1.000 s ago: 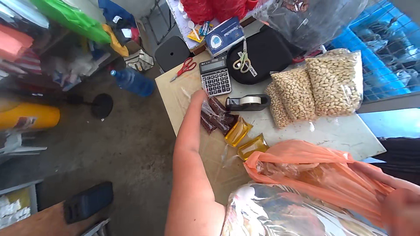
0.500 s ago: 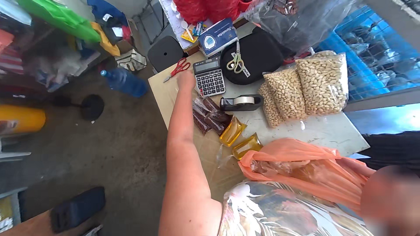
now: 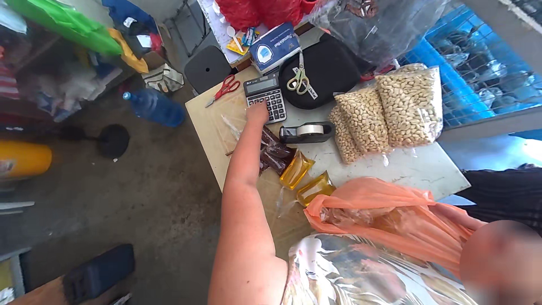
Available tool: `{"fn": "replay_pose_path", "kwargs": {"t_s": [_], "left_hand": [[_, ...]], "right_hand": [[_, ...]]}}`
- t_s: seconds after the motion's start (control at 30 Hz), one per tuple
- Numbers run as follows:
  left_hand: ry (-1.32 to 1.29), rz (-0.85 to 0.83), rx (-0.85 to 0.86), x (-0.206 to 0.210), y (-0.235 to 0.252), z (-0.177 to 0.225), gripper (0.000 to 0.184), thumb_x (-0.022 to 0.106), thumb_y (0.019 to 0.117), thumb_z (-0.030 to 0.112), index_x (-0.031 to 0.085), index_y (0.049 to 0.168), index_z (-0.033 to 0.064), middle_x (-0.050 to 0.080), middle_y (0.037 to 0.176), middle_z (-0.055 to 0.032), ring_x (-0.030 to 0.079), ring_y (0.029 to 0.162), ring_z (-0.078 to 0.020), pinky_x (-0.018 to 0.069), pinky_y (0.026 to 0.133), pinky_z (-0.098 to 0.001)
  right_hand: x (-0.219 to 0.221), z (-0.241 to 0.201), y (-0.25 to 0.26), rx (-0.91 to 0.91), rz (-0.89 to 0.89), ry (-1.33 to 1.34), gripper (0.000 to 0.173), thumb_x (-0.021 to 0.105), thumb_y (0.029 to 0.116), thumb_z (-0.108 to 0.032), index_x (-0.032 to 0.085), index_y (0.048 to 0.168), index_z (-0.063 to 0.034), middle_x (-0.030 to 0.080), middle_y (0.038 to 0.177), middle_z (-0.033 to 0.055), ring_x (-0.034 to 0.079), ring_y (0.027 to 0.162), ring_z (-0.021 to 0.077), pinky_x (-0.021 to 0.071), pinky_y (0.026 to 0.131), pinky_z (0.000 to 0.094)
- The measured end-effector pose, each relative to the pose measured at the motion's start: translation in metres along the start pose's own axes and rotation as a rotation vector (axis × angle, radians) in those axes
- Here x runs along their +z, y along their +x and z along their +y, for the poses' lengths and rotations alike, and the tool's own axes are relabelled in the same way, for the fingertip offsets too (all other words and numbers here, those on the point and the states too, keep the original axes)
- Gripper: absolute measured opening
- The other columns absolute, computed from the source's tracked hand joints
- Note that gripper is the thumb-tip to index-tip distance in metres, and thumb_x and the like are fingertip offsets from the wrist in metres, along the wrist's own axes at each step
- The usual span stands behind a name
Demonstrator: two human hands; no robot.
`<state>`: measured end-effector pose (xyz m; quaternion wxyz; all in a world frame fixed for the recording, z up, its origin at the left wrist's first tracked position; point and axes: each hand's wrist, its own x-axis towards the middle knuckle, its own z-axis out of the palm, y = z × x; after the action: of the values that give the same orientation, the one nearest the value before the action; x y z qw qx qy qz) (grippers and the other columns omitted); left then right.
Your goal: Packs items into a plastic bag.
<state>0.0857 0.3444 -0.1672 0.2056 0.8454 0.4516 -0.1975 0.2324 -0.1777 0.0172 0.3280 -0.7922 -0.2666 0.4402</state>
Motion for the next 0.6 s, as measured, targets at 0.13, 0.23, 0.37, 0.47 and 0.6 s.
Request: {"fn": "replay_pose_path", "kwargs": {"t_s": [0.13,0.23,0.37,0.47,0.6], "left_hand": [[0.045,0.002,-0.006,0.002,-0.001,-0.008,0.064,0.065,0.0922,0.011,0.047,0.154,0.0123,0.054,0.146,-0.0271,0.050,0.135,-0.0486,0.0438,0.101,-0.0714],[0.053,-0.027,-0.004,-0.002,-0.008,-0.013,0.052,0.060,0.0962,0.011,0.056,0.148,0.0118,0.053,0.148,-0.0260,0.047,0.138,-0.0490,0.0415,0.103,-0.0727],[0.066,-0.057,-0.042,-0.007,-0.014,-0.020,0.041,0.062,0.0968,0.015,0.067,0.138,0.0139,0.055,0.147,-0.0221,0.046,0.141,-0.0467,0.0406,0.104,-0.0722],[0.048,-0.043,-0.054,-0.005,-0.011,-0.026,0.043,0.063,0.0969,0.017,0.065,0.140,0.0160,0.055,0.147,-0.0234,0.045,0.141,-0.0467,0.0403,0.105,-0.0723],[0.046,-0.003,-0.037,-0.002,-0.006,-0.026,0.054,0.063,0.0963,0.013,0.055,0.150,0.0172,0.052,0.148,-0.0266,0.044,0.140,-0.0492,0.0410,0.103,-0.0717]], "right_hand": [[0.001,0.000,0.000,-0.002,0.014,0.013,0.067,0.053,0.0748,0.007,0.054,0.142,0.0068,0.061,0.142,0.0137,0.061,0.121,-0.0010,0.0476,0.102,0.0157],[0.002,-0.001,0.000,0.005,0.014,0.014,0.066,0.053,0.0756,0.006,0.054,0.142,0.0061,0.062,0.142,0.0132,0.061,0.119,-0.0012,0.0482,0.101,0.0159],[0.002,-0.001,-0.001,-0.003,0.011,-0.014,0.066,0.054,0.0763,0.004,0.054,0.143,0.0056,0.061,0.142,0.0150,0.061,0.120,0.0000,0.0479,0.102,0.0168],[0.003,-0.003,-0.001,0.004,0.023,-0.011,0.066,0.054,0.0751,0.005,0.054,0.141,0.0071,0.062,0.141,0.0158,0.061,0.120,0.0006,0.0479,0.101,0.0169],[0.004,0.000,0.000,-0.006,0.028,-0.021,0.066,0.054,0.0752,0.003,0.055,0.141,0.0057,0.062,0.141,0.0143,0.061,0.121,-0.0004,0.0477,0.101,0.0163]]}}
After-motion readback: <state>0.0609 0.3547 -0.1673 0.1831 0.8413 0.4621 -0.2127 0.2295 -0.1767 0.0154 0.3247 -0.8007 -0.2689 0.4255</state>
